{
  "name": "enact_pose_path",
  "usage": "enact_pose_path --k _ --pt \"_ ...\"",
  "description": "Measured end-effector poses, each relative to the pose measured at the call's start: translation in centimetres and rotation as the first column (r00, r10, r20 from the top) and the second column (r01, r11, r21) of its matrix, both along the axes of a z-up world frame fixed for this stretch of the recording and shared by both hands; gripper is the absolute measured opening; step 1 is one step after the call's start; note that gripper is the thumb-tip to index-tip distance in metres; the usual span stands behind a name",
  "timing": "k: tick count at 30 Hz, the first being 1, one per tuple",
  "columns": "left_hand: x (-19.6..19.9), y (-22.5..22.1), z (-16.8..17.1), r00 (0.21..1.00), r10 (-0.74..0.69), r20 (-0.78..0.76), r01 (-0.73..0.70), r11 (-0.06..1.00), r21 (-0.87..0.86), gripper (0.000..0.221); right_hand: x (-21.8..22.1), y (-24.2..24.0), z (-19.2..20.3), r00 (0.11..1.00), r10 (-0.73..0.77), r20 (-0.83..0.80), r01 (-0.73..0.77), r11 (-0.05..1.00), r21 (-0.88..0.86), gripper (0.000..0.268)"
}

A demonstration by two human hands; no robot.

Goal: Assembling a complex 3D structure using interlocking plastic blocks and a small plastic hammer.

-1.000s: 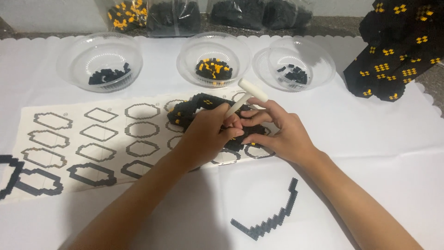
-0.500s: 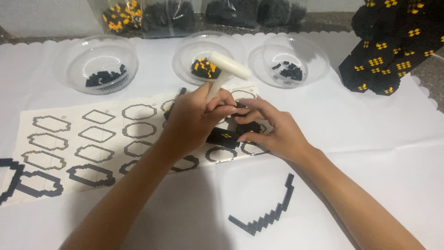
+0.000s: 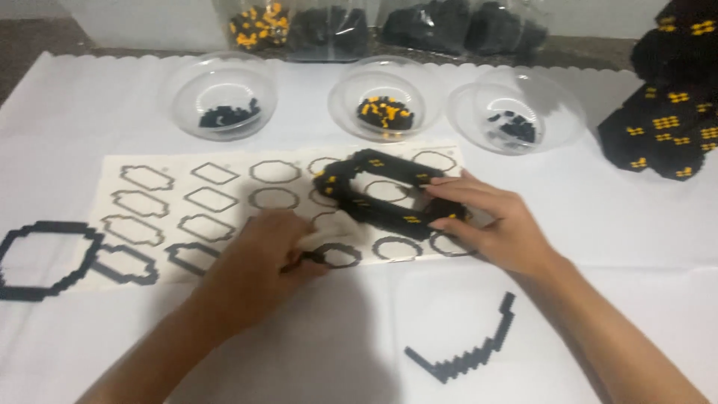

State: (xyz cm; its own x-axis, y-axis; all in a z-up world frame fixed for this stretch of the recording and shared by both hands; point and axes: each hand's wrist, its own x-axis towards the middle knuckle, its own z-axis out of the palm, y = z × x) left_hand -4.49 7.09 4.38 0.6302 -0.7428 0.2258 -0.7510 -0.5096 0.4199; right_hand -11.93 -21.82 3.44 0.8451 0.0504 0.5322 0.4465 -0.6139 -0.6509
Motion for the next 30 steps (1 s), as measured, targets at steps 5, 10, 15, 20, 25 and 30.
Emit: enact_pose_path --k 5,10,15,20,25,30 --pt "1.1 -1.2 1.2 0.976 -0.056 0.212 0.029 0.991 0.129 0.024 -0.4 -0.7 0.6 0.998 -0.037 -0.048 0.029 0.988 -0.152 0.034" --pt "1.2 -4.4 2.4 1.0 -0.015 -0.016 0.018 0.982 0.19 0.029 -0.3 0.1 -0.2 0.996 -0.09 -0.017 0.082 0.961 -0.264 0.031" --pt "-0.3 -5.0 1.9 0.984 0.054 0.171 -0.016 0.976 -0.217 0.017 -0.3 0.3 -0.5 0.991 -0.125 0.047 0.134 0.944 -0.302 0.023" --pt "-0.9 -4.6 2.0 0.996 0.092 -0.006 -0.092 0.995 -0.038 0.021 -0.2 0.5 -0.4 0.992 -0.126 0.019 0.126 0.951 -0.281 0.022" --pt "-0.6 -4.7 0.8 0.984 0.122 -0.127 -0.091 0.97 0.225 0.023 -0.4 0.2 -0.7 0.993 -0.109 0.04 0.116 0.955 -0.274 0.019" --pt "-1.3 -4.6 4.9 0.987 0.11 -0.113 -0.076 0.959 0.273 0.029 -0.4 0.5 -0.2 0.992 -0.122 0.021 0.123 0.955 -0.269 0.02"
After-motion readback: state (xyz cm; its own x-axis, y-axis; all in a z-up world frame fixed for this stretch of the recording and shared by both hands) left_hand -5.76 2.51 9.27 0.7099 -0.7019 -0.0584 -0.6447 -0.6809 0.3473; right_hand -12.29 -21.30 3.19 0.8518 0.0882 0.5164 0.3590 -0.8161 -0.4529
